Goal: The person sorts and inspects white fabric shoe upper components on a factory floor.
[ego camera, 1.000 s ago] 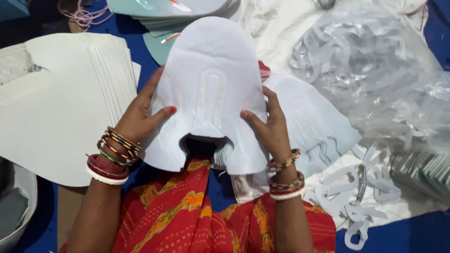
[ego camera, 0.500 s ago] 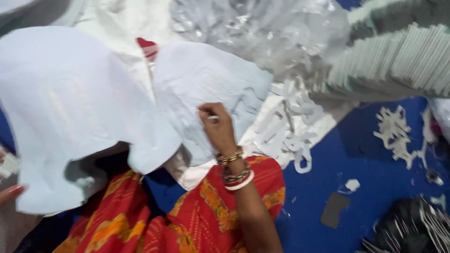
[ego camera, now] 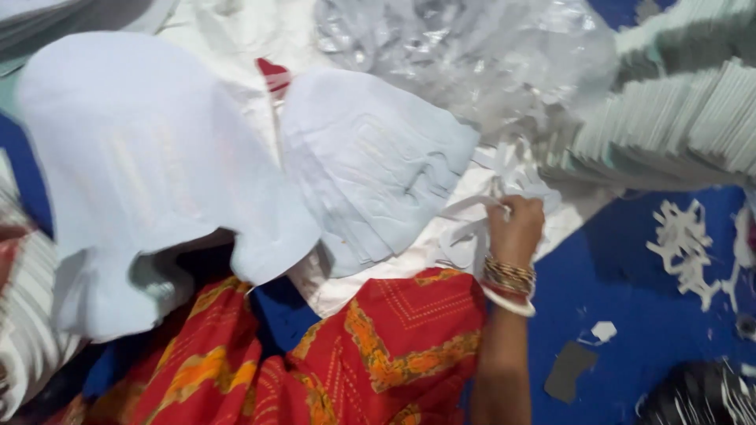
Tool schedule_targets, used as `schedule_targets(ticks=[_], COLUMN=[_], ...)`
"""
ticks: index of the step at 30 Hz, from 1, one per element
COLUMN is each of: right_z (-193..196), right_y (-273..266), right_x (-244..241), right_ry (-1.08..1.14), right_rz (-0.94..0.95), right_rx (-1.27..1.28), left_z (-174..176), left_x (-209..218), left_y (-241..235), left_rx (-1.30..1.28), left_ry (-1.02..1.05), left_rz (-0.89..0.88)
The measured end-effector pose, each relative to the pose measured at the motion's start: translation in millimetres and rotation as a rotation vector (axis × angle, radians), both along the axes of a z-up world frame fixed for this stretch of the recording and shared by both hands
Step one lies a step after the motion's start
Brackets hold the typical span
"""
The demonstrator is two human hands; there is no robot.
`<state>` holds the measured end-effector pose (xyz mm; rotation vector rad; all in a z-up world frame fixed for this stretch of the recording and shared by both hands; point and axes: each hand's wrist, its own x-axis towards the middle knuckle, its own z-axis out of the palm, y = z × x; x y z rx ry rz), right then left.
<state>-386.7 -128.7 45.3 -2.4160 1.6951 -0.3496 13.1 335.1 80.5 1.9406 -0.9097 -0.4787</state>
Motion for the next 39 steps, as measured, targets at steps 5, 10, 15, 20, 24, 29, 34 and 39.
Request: schedule_targets(ticks=[5, 10, 15, 20, 24, 29, 34, 39], right_z=[112, 157, 150, 112, 75, 56, 53, 50], right_y=[88, 153, 174, 180, 178, 183, 191, 195], right_x=[73, 148, 213, 274, 316, 336, 338, 336], right_ry=[-0.412, -0.536, -0.585, -0.686, -0.719, -0.704, -0.609, -0.549], right_rz=[0.118, 0.579, 0.686, 0.603, 0.581, 0.626, 0.631, 0.708], right_rx=[0.340, 0.580, 0.836, 1.098, 1.027, 0.930, 0.713, 0.540], left_z=[74, 101, 82, 44, 27, 7, -8, -4], left_x=[-60, -78, -58, -22, 2, 15, 22, 20], left_y=[-80, -132, -105, -96, -103, -103, -106, -107], left_rx=[-0.055, -0.375, -0.315, -0.398, -0.363, -0.213, -0.176, -0.132], left_ry=[-0.050, -0.249, 0.145, 0.537, 0.377, 0.182, 0.155, 0.135], left_rz=[0.086, -0.201, -0.026, 0.315, 0.456, 0.530, 0.510, 0.487])
